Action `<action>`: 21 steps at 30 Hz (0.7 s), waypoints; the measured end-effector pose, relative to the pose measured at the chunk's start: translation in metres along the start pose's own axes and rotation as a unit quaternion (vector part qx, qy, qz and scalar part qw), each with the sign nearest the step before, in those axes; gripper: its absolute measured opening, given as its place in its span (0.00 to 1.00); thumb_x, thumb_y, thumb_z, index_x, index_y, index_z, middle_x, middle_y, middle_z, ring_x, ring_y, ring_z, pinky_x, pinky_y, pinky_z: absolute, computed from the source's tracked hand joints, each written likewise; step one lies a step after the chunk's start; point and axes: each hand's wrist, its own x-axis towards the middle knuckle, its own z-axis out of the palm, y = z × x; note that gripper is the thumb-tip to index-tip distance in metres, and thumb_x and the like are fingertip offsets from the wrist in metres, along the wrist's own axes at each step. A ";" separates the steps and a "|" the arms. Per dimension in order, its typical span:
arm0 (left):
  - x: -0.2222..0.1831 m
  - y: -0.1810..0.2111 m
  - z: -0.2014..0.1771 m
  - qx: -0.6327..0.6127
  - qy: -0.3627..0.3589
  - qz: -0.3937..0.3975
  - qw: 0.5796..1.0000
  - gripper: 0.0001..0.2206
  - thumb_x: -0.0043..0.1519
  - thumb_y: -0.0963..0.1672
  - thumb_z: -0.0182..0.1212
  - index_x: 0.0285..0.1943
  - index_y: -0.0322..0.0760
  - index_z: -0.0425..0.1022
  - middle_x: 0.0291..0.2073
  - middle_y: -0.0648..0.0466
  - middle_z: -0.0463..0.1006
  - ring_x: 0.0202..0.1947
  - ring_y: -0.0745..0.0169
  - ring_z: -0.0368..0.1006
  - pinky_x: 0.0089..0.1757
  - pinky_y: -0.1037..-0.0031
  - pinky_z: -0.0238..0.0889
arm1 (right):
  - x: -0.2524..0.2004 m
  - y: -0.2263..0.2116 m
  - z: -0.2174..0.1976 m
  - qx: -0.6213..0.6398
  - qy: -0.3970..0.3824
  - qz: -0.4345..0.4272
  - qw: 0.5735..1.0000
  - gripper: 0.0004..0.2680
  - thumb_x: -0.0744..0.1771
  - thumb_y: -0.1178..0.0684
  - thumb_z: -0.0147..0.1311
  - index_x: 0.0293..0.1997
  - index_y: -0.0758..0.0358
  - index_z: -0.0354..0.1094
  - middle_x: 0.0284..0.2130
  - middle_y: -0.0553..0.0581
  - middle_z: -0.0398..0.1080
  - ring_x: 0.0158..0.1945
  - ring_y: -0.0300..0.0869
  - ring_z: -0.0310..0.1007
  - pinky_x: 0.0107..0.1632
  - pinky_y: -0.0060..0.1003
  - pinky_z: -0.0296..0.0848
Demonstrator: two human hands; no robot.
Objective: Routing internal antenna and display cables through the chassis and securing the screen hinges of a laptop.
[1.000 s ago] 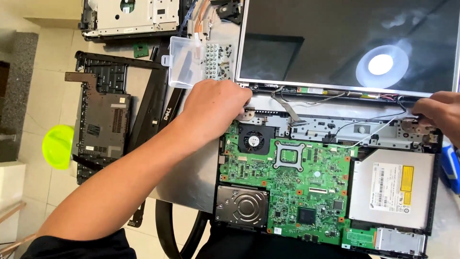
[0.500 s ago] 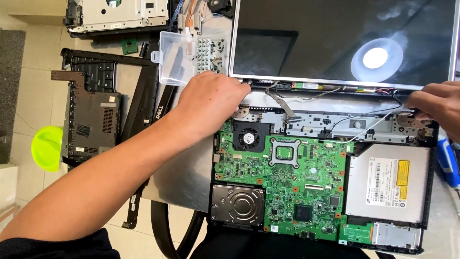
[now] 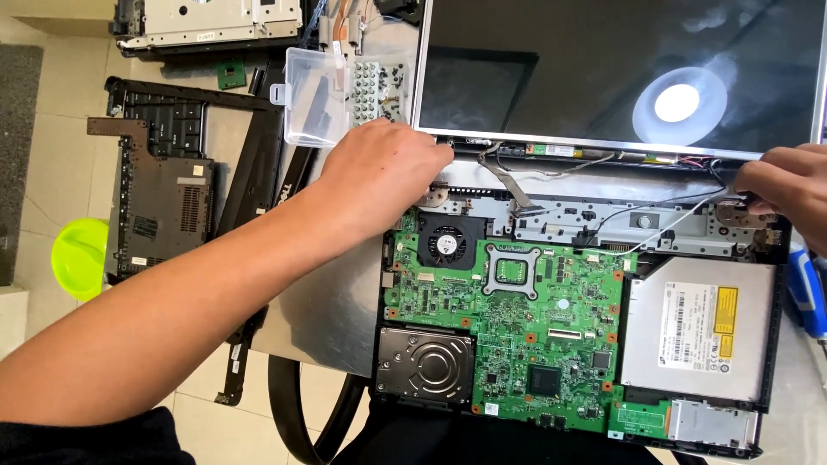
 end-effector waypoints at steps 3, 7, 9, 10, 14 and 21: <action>-0.004 -0.002 -0.016 -0.036 -0.065 -0.026 0.997 0.11 0.48 0.33 0.63 0.28 0.38 0.68 0.21 0.56 0.74 0.27 0.47 0.72 0.30 0.55 0.67 | 0.007 0.001 0.009 0.016 -0.017 0.014 1.000 0.17 0.59 0.40 0.68 0.49 0.39 0.69 0.40 0.43 0.78 0.42 0.32 0.85 0.49 0.21 0.83; -0.007 -0.010 -0.020 -0.145 -0.107 -0.068 0.981 0.05 0.62 0.44 0.67 0.44 0.42 0.79 0.38 0.52 0.82 0.41 0.43 0.76 0.35 0.51 0.68 | 0.005 0.034 0.092 0.141 0.029 0.042 0.989 0.27 0.57 0.43 0.72 0.64 0.40 0.71 0.32 0.52 0.76 0.36 0.41 0.79 0.46 0.34 0.75; -0.011 -0.010 -0.031 -0.151 -0.131 -0.091 0.976 0.09 0.62 0.46 0.67 0.49 0.42 0.78 0.43 0.49 0.81 0.43 0.41 0.75 0.36 0.50 0.68 | -0.001 -0.007 0.012 0.157 0.076 0.030 0.984 0.22 0.60 0.43 0.68 0.61 0.48 0.72 0.36 0.55 0.76 0.38 0.43 0.79 0.45 0.35 0.76; -0.012 -0.009 -0.036 -0.157 -0.156 -0.108 0.969 0.13 0.63 0.48 0.67 0.54 0.42 0.77 0.48 0.47 0.79 0.45 0.40 0.75 0.38 0.49 0.68 | -0.006 -0.028 -0.028 0.174 0.120 0.023 0.977 0.18 0.63 0.44 0.64 0.58 0.55 0.74 0.40 0.58 0.76 0.41 0.45 0.79 0.44 0.36 0.77; -0.025 -0.009 -0.036 -0.207 -0.168 -0.160 0.951 0.19 0.61 0.51 0.69 0.58 0.43 0.76 0.55 0.47 0.77 0.48 0.46 0.76 0.44 0.54 0.70 | -0.006 -0.129 -0.259 0.286 0.182 -0.144 0.929 0.10 0.63 0.40 0.60 0.42 0.50 0.73 0.30 0.48 0.78 0.36 0.44 0.81 0.48 0.45 0.80; -0.049 0.017 0.038 -0.456 0.140 -0.219 0.851 0.16 0.58 0.45 0.66 0.53 0.41 0.71 0.43 0.53 0.78 0.44 0.61 0.74 0.46 0.70 0.66 | 0.116 -0.193 -0.340 0.155 0.061 -0.175 0.970 0.12 0.69 0.43 0.49 0.57 0.49 0.69 0.46 0.53 0.72 0.47 0.58 0.76 0.39 0.59 0.77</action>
